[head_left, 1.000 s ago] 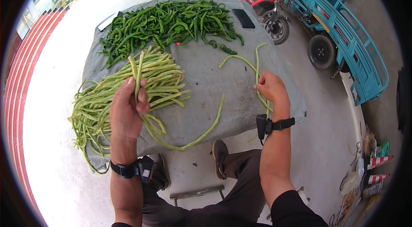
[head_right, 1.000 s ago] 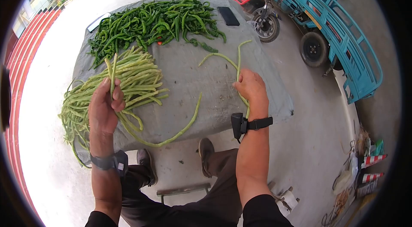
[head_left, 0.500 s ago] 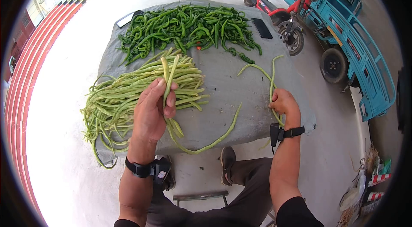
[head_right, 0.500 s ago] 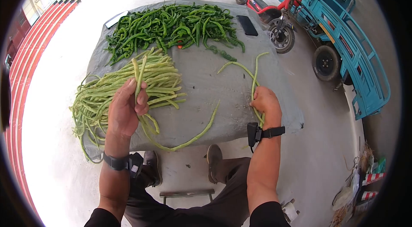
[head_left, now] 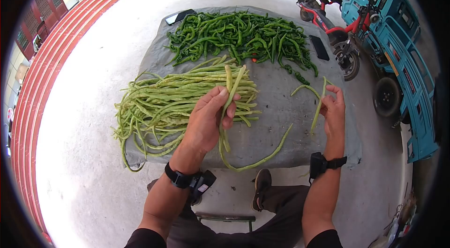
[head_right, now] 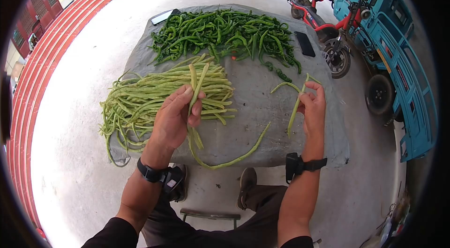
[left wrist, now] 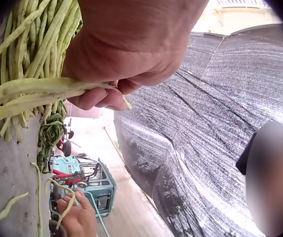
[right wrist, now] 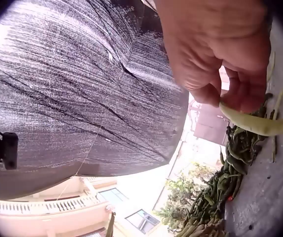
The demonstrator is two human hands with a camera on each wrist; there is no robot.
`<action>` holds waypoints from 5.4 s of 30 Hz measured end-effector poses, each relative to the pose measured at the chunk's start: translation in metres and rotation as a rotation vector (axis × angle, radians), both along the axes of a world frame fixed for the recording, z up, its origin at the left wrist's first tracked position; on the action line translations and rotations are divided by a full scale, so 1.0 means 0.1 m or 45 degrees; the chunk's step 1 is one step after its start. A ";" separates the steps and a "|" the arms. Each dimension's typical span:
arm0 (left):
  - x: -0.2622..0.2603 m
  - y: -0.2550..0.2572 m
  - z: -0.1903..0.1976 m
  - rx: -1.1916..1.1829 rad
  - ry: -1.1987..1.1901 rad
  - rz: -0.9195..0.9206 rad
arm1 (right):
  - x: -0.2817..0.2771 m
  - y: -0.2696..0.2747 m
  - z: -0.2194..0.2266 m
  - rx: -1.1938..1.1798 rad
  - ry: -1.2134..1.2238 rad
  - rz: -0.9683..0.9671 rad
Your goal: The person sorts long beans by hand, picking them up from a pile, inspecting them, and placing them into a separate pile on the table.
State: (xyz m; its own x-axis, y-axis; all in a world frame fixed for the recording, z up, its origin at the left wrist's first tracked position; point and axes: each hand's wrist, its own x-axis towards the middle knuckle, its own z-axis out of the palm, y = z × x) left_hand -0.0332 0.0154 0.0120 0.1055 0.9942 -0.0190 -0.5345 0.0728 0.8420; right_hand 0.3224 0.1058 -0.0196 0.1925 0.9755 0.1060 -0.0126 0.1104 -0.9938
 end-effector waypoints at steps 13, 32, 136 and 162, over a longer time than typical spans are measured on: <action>0.09 0.01 -0.03 0.001 -0.040 -0.003 | -0.11 -0.01 0.16 0.237 0.237 0.183; 0.12 0.02 -0.07 -0.019 -0.093 0.039 | -0.50 -0.17 0.44 0.432 -1.054 -0.434; -0.52 0.16 -0.06 0.221 -0.275 0.131 | 1.18 -0.30 -0.34 -0.907 -1.149 0.098; -0.52 0.13 -0.04 0.208 -0.261 0.131 | 1.07 -0.44 -0.06 -0.854 -1.101 0.063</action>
